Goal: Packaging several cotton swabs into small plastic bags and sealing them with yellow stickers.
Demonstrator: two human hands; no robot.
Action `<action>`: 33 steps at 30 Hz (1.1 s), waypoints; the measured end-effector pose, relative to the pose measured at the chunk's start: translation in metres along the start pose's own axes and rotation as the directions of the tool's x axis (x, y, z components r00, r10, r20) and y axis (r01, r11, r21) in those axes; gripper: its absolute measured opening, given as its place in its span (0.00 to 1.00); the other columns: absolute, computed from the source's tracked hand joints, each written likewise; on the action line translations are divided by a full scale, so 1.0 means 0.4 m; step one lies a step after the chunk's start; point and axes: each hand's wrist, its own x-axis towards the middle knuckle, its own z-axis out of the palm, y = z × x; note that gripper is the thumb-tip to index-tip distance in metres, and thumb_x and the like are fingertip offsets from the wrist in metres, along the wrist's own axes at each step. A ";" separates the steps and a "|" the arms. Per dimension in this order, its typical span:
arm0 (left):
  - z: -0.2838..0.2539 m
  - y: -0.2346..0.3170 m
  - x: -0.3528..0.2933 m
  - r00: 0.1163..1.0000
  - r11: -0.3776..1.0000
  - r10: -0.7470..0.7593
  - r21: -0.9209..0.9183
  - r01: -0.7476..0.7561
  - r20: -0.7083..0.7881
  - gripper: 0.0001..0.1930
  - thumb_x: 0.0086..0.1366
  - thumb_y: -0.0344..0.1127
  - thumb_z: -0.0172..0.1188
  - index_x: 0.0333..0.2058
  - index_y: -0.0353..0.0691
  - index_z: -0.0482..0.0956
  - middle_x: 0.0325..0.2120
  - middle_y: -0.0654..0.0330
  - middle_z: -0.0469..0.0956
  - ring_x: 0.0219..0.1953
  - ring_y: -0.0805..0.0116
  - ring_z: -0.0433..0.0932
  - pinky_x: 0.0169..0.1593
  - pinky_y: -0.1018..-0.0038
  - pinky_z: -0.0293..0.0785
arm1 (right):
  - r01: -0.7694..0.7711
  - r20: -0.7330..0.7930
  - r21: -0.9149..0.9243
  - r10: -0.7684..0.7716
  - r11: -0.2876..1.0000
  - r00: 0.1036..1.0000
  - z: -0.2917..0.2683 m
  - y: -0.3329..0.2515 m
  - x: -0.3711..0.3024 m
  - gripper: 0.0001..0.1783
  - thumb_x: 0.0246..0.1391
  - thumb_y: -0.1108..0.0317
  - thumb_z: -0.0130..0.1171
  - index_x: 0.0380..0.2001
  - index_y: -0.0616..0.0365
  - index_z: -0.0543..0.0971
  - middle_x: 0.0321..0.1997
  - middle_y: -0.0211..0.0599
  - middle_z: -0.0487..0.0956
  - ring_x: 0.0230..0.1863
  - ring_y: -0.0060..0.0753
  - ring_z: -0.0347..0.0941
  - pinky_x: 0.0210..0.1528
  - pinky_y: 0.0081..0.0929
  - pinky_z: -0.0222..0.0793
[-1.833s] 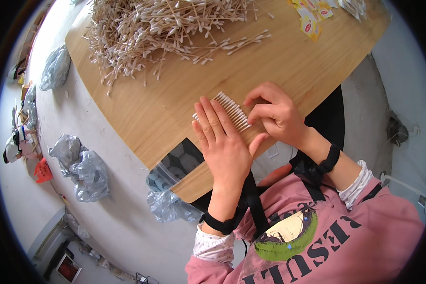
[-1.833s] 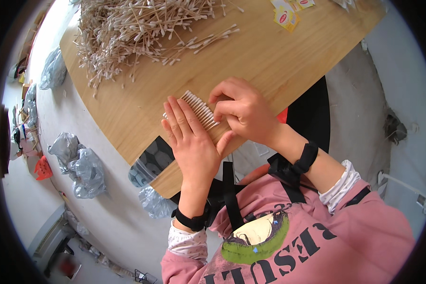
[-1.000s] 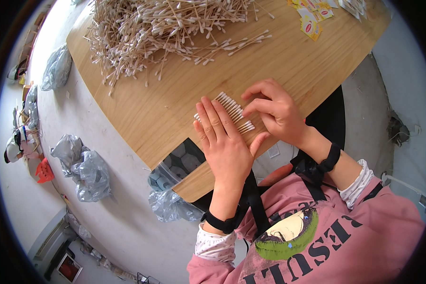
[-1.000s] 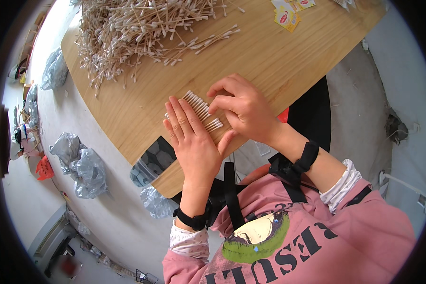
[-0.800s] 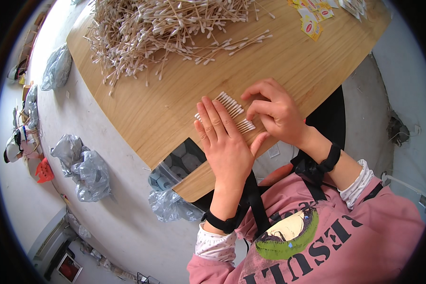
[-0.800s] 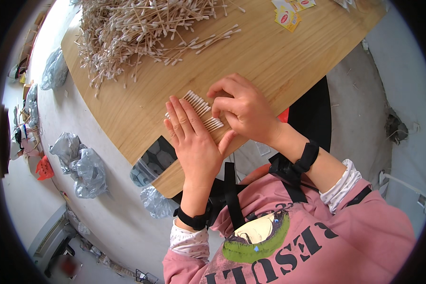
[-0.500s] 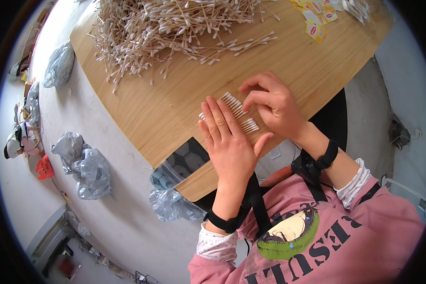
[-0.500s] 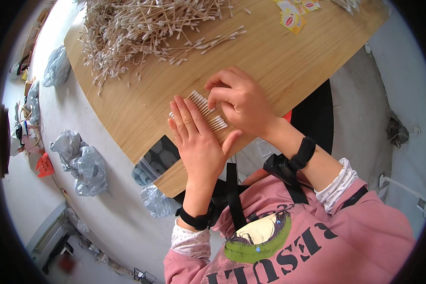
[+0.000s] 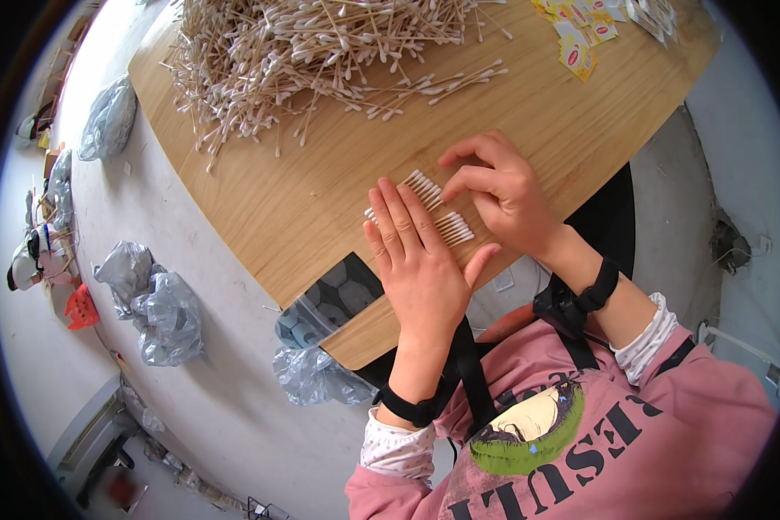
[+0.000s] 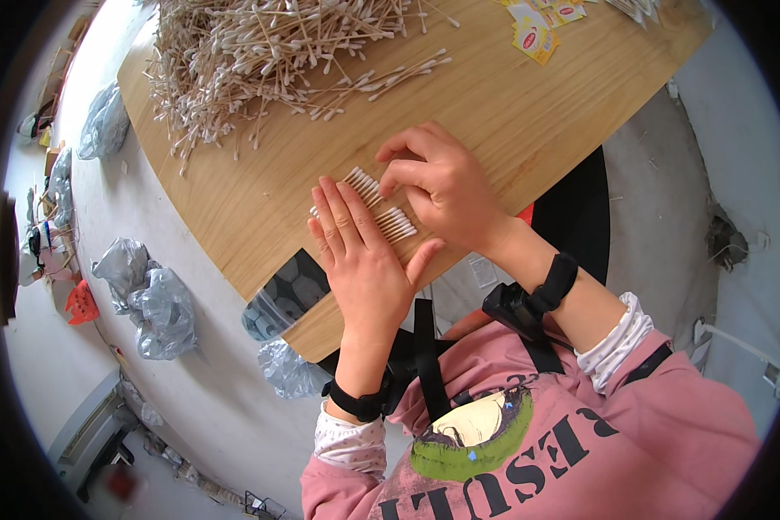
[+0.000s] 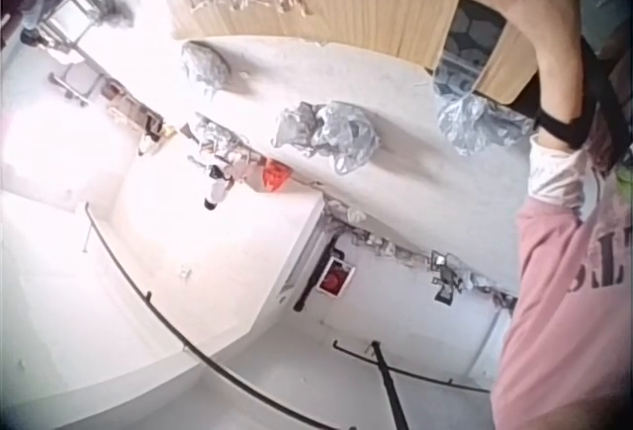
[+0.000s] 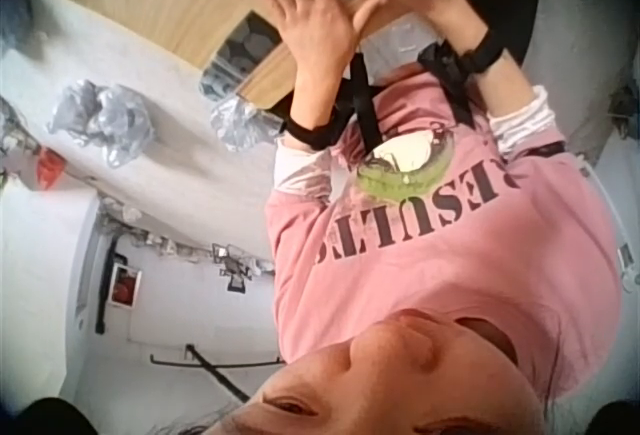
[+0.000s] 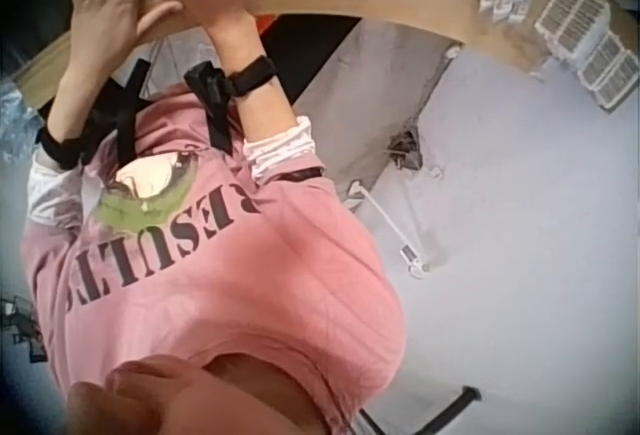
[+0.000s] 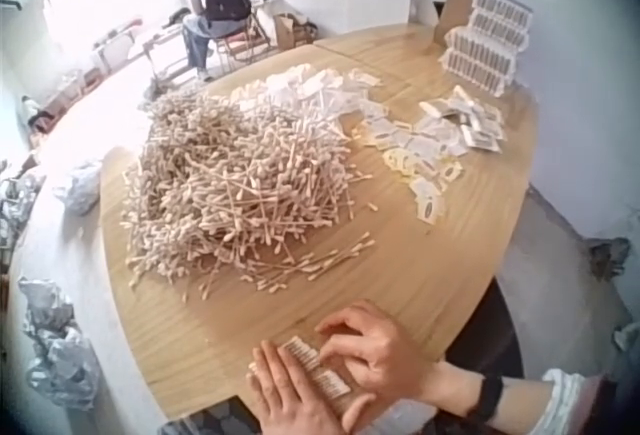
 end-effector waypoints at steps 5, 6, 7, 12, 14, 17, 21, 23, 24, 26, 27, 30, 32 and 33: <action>0.000 -0.001 0.000 1.000 1.000 -0.002 -0.005 0.002 0.005 0.62 0.57 0.76 0.51 0.68 0.21 0.48 0.70 0.35 0.47 0.75 0.43 0.42 0.74 0.52 0.39 | 0.037 0.008 -0.069 -0.036 0.997 0.999 0.001 -0.003 0.004 0.08 0.40 0.82 0.57 0.24 0.57 0.80 0.39 0.36 0.79 0.44 0.42 0.73 0.45 0.35 0.74; 0.001 -0.001 -0.001 1.000 1.000 -0.001 -0.007 0.001 0.000 0.62 0.57 0.76 0.52 0.68 0.21 0.48 0.70 0.35 0.47 0.75 0.43 0.42 0.74 0.52 0.39 | 0.036 0.008 -0.068 -0.036 0.997 0.999 0.001 -0.004 0.004 0.08 0.40 0.82 0.57 0.24 0.57 0.80 0.39 0.36 0.79 0.44 0.42 0.73 0.45 0.35 0.74; 0.001 -0.002 -0.001 1.000 1.000 0.000 -0.010 0.000 -0.006 0.62 0.56 0.76 0.52 0.68 0.21 0.48 0.70 0.35 0.47 0.75 0.43 0.42 0.74 0.52 0.39 | 0.040 0.011 -0.070 -0.039 0.997 0.999 0.001 -0.004 0.004 0.08 0.40 0.82 0.57 0.23 0.57 0.80 0.39 0.36 0.79 0.44 0.41 0.73 0.45 0.35 0.74; -0.002 -0.002 -0.001 1.000 1.000 0.000 -0.002 0.000 -0.003 0.61 0.56 0.75 0.53 0.67 0.20 0.49 0.70 0.34 0.47 0.74 0.43 0.43 0.73 0.53 0.42 | 0.101 0.036 -0.102 -0.097 0.990 0.995 0.001 0.000 0.004 0.07 0.40 0.82 0.58 0.21 0.56 0.80 0.39 0.35 0.79 0.44 0.41 0.73 0.44 0.35 0.73; -0.004 0.000 0.002 1.000 1.000 0.000 -0.010 0.000 -0.006 0.61 0.56 0.75 0.53 0.67 0.20 0.50 0.70 0.34 0.48 0.74 0.43 0.44 0.73 0.53 0.43 | 0.036 0.016 -0.019 -0.036 0.999 0.999 0.000 0.001 0.006 0.07 0.40 0.82 0.58 0.20 0.57 0.80 0.39 0.35 0.79 0.44 0.41 0.73 0.43 0.34 0.73; -0.005 0.003 0.002 1.000 1.000 0.007 -0.018 -0.008 -0.014 0.61 0.56 0.74 0.54 0.67 0.20 0.50 0.70 0.34 0.48 0.74 0.43 0.45 0.73 0.54 0.44 | -0.062 -0.079 -0.014 0.061 0.998 0.995 0.014 -0.007 0.020 0.07 0.41 0.82 0.57 0.20 0.57 0.80 0.37 0.35 0.79 0.43 0.40 0.73 0.43 0.33 0.73; -0.005 0.004 0.002 1.000 1.000 0.007 -0.017 -0.007 -0.012 0.61 0.56 0.74 0.55 0.67 0.20 0.50 0.70 0.34 0.48 0.74 0.43 0.45 0.73 0.54 0.44 | -0.037 -0.100 -0.079 0.029 0.996 0.995 0.023 0.000 0.033 0.07 0.41 0.82 0.58 0.20 0.58 0.80 0.36 0.34 0.79 0.43 0.39 0.74 0.43 0.33 0.73; -0.005 0.003 0.001 1.000 1.000 0.006 -0.011 -0.006 -0.014 0.61 0.56 0.74 0.55 0.67 0.20 0.50 0.70 0.34 0.48 0.74 0.43 0.45 0.73 0.54 0.44 | -0.009 -0.083 -0.044 0.006 0.999 0.997 0.028 0.005 0.031 0.07 0.41 0.82 0.58 0.19 0.58 0.79 0.37 0.32 0.79 0.42 0.39 0.74 0.43 0.33 0.73; -0.005 0.001 0.000 1.000 1.000 0.004 -0.015 -0.004 -0.015 0.61 0.56 0.74 0.55 0.67 0.20 0.50 0.70 0.34 0.48 0.74 0.43 0.45 0.73 0.54 0.44 | -0.009 -0.083 -0.044 0.005 0.999 0.997 0.028 0.005 0.032 0.07 0.41 0.82 0.58 0.19 0.58 0.79 0.37 0.32 0.79 0.42 0.39 0.74 0.43 0.33 0.73; -0.003 0.001 0.000 1.000 1.000 0.003 -0.022 -0.003 -0.015 0.61 0.56 0.74 0.56 0.67 0.20 0.49 0.70 0.34 0.48 0.74 0.43 0.45 0.74 0.54 0.43 | 0.009 -0.080 -0.073 -0.015 0.997 0.997 0.029 0.004 0.034 0.06 0.40 0.81 0.59 0.19 0.57 0.79 0.37 0.32 0.80 0.42 0.39 0.74 0.44 0.34 0.73; -0.001 0.001 0.001 1.000 1.000 0.003 -0.023 -0.004 -0.013 0.61 0.56 0.74 0.56 0.67 0.20 0.49 0.70 0.34 0.48 0.74 0.43 0.44 0.74 0.54 0.43 | 0.009 -0.079 -0.075 -0.015 0.997 0.997 0.027 0.005 0.034 0.06 0.40 0.81 0.59 0.19 0.57 0.79 0.37 0.32 0.80 0.42 0.39 0.74 0.44 0.34 0.73; -0.001 0.001 0.001 1.000 1.000 0.004 -0.018 -0.004 -0.010 0.61 0.56 0.74 0.56 0.67 0.19 0.48 0.70 0.34 0.48 0.74 0.44 0.44 0.74 0.54 0.43 | 0.059 -0.028 -0.116 -0.063 0.991 0.998 0.021 0.009 0.032 0.05 0.39 0.80 0.59 0.19 0.57 0.79 0.37 0.32 0.80 0.43 0.39 0.74 0.45 0.35 0.73; -0.002 -0.001 0.001 1.000 1.000 0.001 -0.022 -0.002 -0.009 0.61 0.56 0.74 0.56 0.67 0.19 0.48 0.70 0.34 0.48 0.74 0.44 0.44 0.74 0.54 0.43 | 0.077 -0.002 -0.115 -0.078 0.990 0.997 0.022 0.011 0.032 0.06 0.39 0.80 0.59 0.20 0.55 0.80 0.37 0.32 0.80 0.43 0.39 0.74 0.46 0.35 0.73; -0.003 -0.002 0.002 1.000 1.000 0.000 -0.021 0.000 -0.008 0.61 0.56 0.74 0.56 0.67 0.19 0.48 0.70 0.34 0.48 0.74 0.44 0.44 0.74 0.55 0.43 | 0.078 -0.002 -0.114 -0.079 0.990 0.997 0.026 0.011 0.032 0.06 0.39 0.80 0.59 0.20 0.55 0.80 0.37 0.32 0.80 0.43 0.39 0.74 0.46 0.35 0.73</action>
